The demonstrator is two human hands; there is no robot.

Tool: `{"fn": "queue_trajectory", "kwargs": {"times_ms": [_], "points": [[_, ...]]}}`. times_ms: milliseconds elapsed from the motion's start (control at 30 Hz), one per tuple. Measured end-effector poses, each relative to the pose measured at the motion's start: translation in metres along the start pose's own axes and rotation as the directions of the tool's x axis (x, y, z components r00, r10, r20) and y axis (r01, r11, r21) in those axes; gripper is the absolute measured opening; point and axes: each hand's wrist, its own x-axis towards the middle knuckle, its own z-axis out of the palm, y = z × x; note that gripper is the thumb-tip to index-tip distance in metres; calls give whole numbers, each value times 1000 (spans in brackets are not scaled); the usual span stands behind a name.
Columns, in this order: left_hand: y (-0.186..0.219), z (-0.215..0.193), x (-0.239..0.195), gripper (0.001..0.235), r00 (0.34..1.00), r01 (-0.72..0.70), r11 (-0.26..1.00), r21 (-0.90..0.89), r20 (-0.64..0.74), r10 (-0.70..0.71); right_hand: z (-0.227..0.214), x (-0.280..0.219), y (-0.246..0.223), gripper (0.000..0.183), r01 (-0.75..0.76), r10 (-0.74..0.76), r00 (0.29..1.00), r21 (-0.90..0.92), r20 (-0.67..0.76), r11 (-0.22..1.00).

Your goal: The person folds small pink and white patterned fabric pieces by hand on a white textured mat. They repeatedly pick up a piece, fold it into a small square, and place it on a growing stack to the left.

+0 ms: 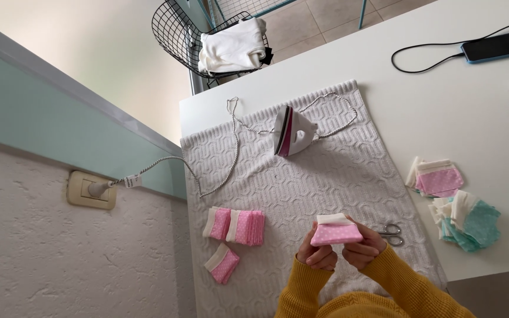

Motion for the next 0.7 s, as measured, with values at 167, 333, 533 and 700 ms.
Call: {"fn": "queue_trajectory", "kwargs": {"times_ms": [167, 333, 533, 700], "points": [[-8, 53, 10, 53, 975, -91, 996, 16, -201, 92, -8, -4, -1, 47, -48, 48, 999, 6, -3, 999], [-4, 71, 9, 47, 958, -35, 924, 381, -249, 139, 16, 1, -14, 35, 98, -105, 916, -38, -388, 994], [1, 93, 9, 46, 925, -68, 951, 302, -339, 174, 8, -2, -10, 30, 7, -108, 882, -215, -459, 977], [36, 65, 7, 36, 990, 28, 664, 747, -114, 87, 61, 7, -14, 47, -275, 113, 960, -787, -257, 552]]}}
